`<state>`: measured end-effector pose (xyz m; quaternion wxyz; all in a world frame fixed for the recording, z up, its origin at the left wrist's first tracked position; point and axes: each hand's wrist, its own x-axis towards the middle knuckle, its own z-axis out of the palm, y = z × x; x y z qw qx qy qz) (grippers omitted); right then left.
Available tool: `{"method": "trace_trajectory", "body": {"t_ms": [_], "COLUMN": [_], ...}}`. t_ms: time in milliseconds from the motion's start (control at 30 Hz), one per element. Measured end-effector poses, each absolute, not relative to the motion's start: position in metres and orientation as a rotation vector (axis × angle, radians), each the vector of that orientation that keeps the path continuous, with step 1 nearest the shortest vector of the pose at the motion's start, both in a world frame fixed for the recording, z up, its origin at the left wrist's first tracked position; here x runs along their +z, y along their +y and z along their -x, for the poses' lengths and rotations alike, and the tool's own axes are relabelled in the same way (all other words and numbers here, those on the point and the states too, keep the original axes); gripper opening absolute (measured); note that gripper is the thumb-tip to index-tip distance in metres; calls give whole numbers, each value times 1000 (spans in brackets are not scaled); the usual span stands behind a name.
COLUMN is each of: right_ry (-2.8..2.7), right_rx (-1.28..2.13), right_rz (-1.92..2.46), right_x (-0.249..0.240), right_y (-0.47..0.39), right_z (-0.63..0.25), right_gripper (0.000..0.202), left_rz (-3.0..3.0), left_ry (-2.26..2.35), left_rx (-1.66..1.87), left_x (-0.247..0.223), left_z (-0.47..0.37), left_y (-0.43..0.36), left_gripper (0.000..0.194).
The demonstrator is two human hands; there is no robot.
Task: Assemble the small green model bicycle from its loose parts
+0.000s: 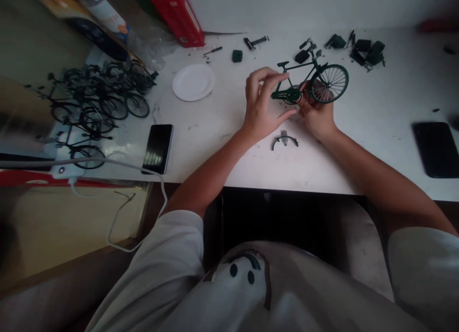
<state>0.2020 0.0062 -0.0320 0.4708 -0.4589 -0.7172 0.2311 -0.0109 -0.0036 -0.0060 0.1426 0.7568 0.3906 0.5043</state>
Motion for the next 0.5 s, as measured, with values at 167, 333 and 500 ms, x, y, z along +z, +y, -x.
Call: {"method": "trace_trajectory", "body": {"t_ms": [167, 333, 500], "right_ry": [-1670, -1600, -1639], "right_rx": [580, 583, 486], "right_rz": [1114, 1124, 1167], "right_x": [-44, -43, -52], "right_y": [14, 14, 24], "right_z": [-205, -207, -213], "right_gripper": [70, 71, 76], "left_rz": [-2166, -2150, -2146], "left_ry": [1097, 1072, 1242], "left_rx": [1484, 1572, 1473], "left_x": [-4, -9, -3], "left_z": [12, 23, 67], "left_y": [-9, 11, 23], "left_gripper": [97, 77, 54]}}
